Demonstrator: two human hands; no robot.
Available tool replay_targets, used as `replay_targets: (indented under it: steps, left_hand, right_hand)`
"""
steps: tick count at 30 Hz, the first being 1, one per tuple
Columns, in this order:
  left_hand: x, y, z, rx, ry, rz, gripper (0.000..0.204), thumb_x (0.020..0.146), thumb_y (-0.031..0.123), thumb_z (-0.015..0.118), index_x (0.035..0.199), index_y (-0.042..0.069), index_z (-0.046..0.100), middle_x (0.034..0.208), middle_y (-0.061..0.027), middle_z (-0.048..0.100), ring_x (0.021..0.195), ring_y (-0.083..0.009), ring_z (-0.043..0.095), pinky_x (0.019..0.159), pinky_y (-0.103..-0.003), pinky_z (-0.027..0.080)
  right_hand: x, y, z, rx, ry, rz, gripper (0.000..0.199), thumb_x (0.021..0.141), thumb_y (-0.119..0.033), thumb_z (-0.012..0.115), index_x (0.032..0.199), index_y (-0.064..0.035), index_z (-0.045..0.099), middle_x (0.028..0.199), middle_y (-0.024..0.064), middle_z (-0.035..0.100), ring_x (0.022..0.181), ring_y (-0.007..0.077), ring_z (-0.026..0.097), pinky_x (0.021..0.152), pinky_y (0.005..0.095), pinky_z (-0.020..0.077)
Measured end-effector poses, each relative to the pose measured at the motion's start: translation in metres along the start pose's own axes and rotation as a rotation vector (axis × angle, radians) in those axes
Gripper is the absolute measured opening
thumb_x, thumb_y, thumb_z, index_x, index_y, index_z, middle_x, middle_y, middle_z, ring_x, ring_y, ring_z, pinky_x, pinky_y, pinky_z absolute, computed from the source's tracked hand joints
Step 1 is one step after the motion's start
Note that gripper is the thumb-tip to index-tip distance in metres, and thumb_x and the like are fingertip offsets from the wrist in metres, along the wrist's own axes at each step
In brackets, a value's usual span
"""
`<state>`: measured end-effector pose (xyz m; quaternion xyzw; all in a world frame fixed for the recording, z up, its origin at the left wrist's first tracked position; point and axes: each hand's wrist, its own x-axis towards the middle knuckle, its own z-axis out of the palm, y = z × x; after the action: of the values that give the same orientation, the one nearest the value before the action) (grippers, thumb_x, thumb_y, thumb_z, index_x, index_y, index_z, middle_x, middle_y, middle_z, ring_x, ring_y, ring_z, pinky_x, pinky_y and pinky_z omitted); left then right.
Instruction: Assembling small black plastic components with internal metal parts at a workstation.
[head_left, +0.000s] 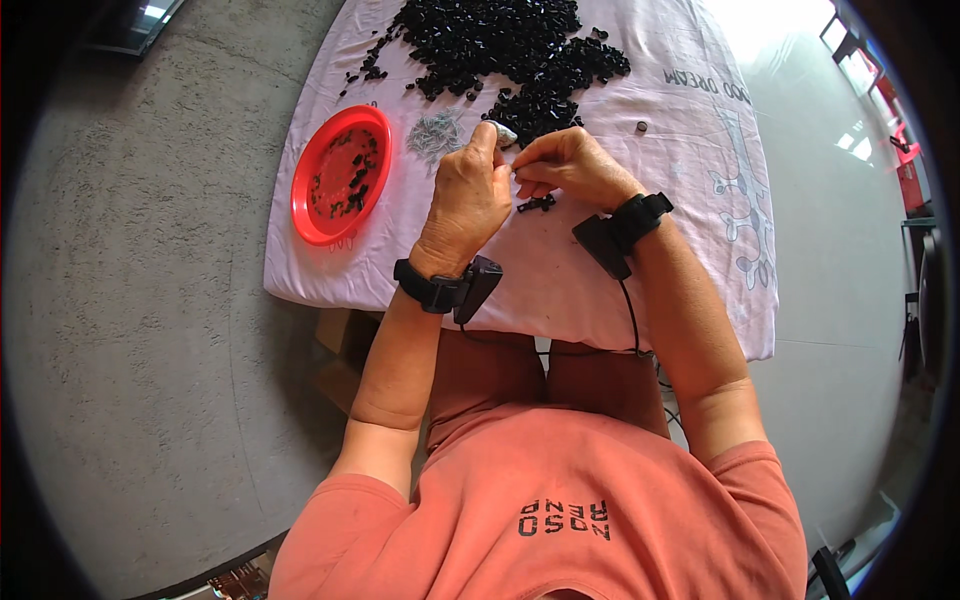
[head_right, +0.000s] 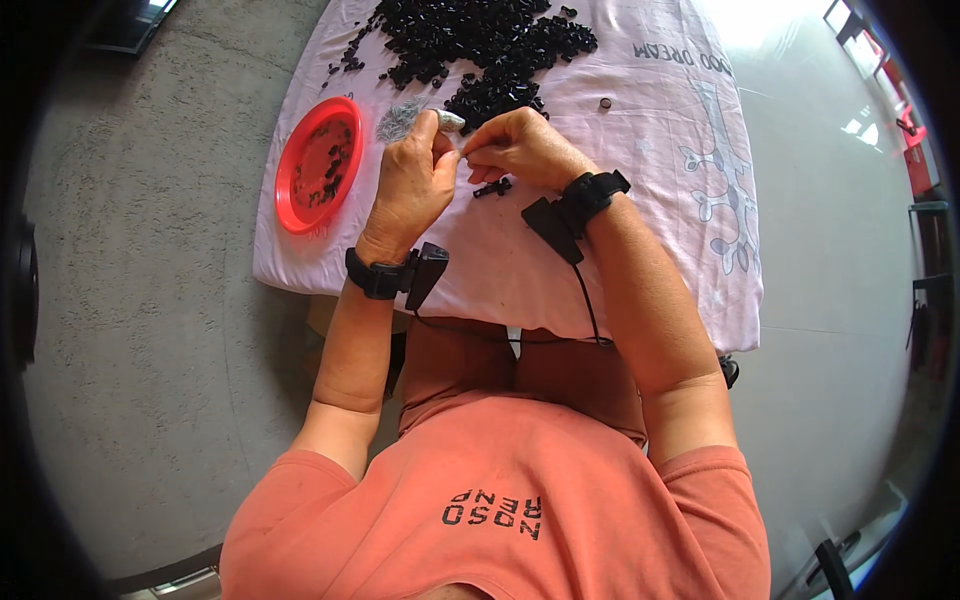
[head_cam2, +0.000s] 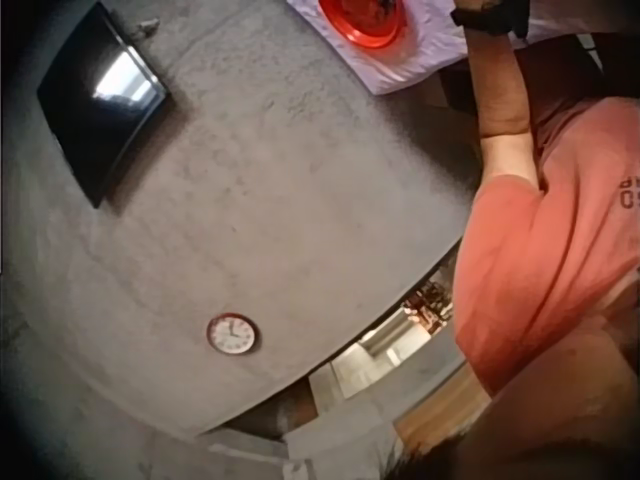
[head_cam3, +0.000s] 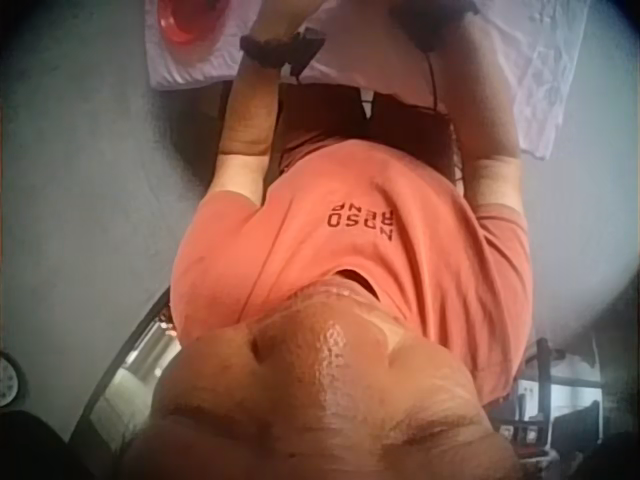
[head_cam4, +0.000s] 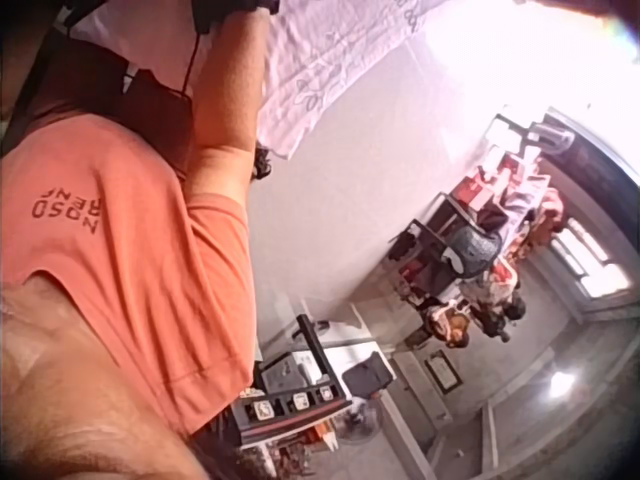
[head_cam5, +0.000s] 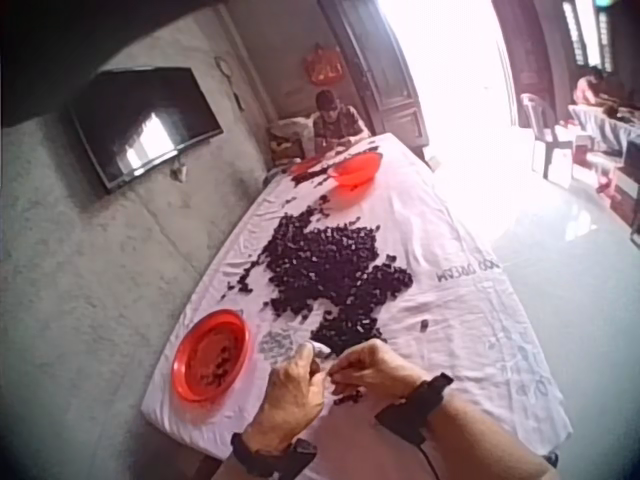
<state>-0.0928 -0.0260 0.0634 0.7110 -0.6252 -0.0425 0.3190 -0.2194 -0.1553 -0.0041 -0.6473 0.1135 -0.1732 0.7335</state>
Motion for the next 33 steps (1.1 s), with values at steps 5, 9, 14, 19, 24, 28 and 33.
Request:
replay_targets:
  steps: [5, 9, 14, 19, 24, 28, 33]
  left_hand:
    - [-0.001, 0.0, 0.004, 0.034, 0.045, 0.006, 0.022, 0.082, -0.005, 0.06, 0.102, 0.001, 0.055, 0.072, -0.0155, 0.066, 0.07, -0.0349, 0.07, 0.063, -0.042, 0.054]
    - [-0.001, -0.002, 0.005, 0.073, 0.05, 0.017, 0.022, 0.081, -0.005, 0.059, 0.101, 0.001, 0.055, 0.071, -0.0153, 0.066, 0.07, -0.035, 0.07, 0.063, -0.043, 0.054]
    - [0.0, -0.001, 0.005, 0.121, 0.055, 0.05, 0.022, 0.081, -0.006, 0.059, 0.101, 0.001, 0.055, 0.072, -0.0152, 0.067, 0.07, -0.0346, 0.07, 0.064, -0.042, 0.055]
    - [0.0, -0.003, 0.003, 0.022, 0.003, -0.002, 0.021, 0.082, -0.003, 0.061, 0.102, 0.002, 0.057, 0.075, -0.0146, 0.068, 0.071, -0.031, 0.071, 0.064, -0.039, 0.055]
    - [-0.001, -0.01, -0.002, -0.142, 0.058, -0.161, 0.014, 0.085, 0.001, 0.062, 0.098, 0.001, 0.062, 0.08, -0.0192, 0.069, 0.076, -0.0393, 0.069, 0.068, -0.044, 0.054]
    - [-0.009, -0.055, -0.001, 0.013, 0.098, -0.181, 0.012, 0.088, 0.005, 0.063, 0.099, 0.002, 0.066, 0.082, -0.0147, 0.072, 0.077, -0.0261, 0.071, 0.068, -0.036, 0.054]
    - [-0.016, -0.06, 0.018, 0.065, 0.063, -0.202, 0.011, 0.086, 0.009, 0.066, 0.094, 0.002, 0.07, 0.082, -0.0138, 0.073, 0.076, -0.0235, 0.072, 0.07, -0.034, 0.055]
  right_hand:
    - [-0.003, -0.007, 0.004, 0.009, 0.023, 0.021, 0.014, 0.095, -0.008, 0.065, 0.102, 0.0028, 0.071, 0.088, 0.0079, 0.073, 0.078, 0.0119, 0.07, 0.071, 0.0248, 0.0582]
    - [-0.004, -0.007, 0.006, -0.043, 0.026, 0.018, 0.014, 0.095, -0.007, 0.065, 0.101, 0.0035, 0.071, 0.086, 0.0083, 0.073, 0.076, 0.0124, 0.071, 0.07, 0.0252, 0.0589]
    - [-0.003, -0.005, 0.008, -0.079, 0.038, 0.012, 0.012, 0.093, -0.006, 0.065, 0.099, 0.0036, 0.071, 0.084, 0.0092, 0.073, 0.075, 0.0139, 0.072, 0.07, 0.0259, 0.0603]
    - [-0.003, -0.006, 0.007, -0.112, 0.03, -0.004, 0.012, 0.094, -0.007, 0.065, 0.098, 0.0034, 0.07, 0.082, 0.0069, 0.071, 0.073, 0.0119, 0.07, 0.068, 0.0252, 0.0584]
    - [-0.003, -0.002, 0.003, -0.025, 0.035, -0.001, 0.014, 0.095, -0.009, 0.065, 0.1, 0.0032, 0.069, 0.084, 0.0069, 0.071, 0.075, 0.013, 0.07, 0.068, 0.0255, 0.0581]
    - [-0.002, -0.005, 0.004, 0.012, 0.072, 0.013, 0.015, 0.096, -0.011, 0.066, 0.102, 0.0025, 0.068, 0.088, 0.0081, 0.071, 0.079, 0.0158, 0.072, 0.069, 0.026, 0.0586]
    - [-0.003, -0.007, 0.003, 0.034, 0.088, 0.021, 0.017, 0.096, -0.013, 0.066, 0.103, 0.0016, 0.068, 0.09, 0.0081, 0.071, 0.08, 0.017, 0.073, 0.07, 0.026, 0.0587]
